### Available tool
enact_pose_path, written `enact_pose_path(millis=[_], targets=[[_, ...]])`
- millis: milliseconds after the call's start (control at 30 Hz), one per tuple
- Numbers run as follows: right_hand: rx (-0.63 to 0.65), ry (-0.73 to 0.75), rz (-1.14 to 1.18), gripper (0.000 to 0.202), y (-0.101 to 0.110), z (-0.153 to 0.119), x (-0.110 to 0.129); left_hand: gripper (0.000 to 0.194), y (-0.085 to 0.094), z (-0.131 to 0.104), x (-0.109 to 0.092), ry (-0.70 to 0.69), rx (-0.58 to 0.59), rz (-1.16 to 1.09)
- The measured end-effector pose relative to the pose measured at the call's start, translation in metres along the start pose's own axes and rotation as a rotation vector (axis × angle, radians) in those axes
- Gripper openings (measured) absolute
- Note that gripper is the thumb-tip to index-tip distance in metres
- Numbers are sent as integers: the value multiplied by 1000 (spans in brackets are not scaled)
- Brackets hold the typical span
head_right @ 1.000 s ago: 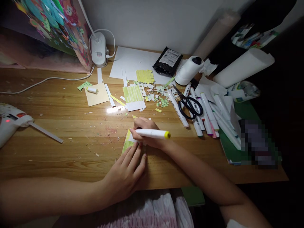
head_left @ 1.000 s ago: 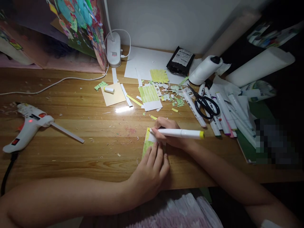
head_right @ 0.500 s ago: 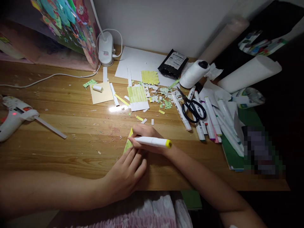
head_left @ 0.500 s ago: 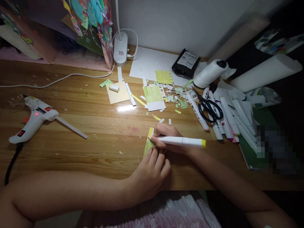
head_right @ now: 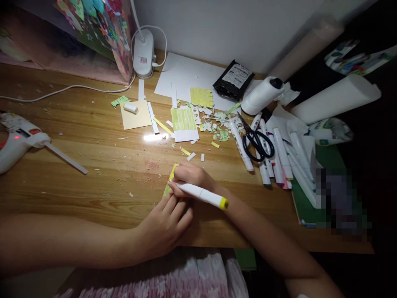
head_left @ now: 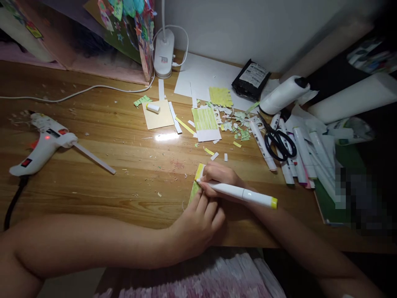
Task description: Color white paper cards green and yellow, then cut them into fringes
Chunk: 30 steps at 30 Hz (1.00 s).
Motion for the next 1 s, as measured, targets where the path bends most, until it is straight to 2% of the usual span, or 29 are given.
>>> enact_pose_path(millis=[200,333,400,533,667,900,1000], targets=[[-4,-23,25,19,4,-2,-4,36,1,0,1,1,-24,-1],[-114,-260,77,9,27,-14,-26,38,1,-2,0,-3,-47,17],[-136,-376,117,12,34,-21,-34,41,0,-2,0,-4,-39,31],[-35,-495,212,15,24,-27,-34,42,0,-2,-1,0,-52,34],[57,-412,135,10,14,-22,-19,33,2,-3,-2,5,-78,10],[48,-285,-1,9,15,-16,-10,30,2,-2,-2,-5,-85,18],[77,-260,17,10,13,-14,-10,30,2,-2,-2,-12,-83,15]])
Point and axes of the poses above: each hand's wrist, its own z-axis towards the middle knuckle, its own y-axis out of the back of the hand, x = y × z, the point moved 10 cm from there along z, towards the middle knuckle, and after that the axes turned 11 degrees about y, right-handed, at the moved point
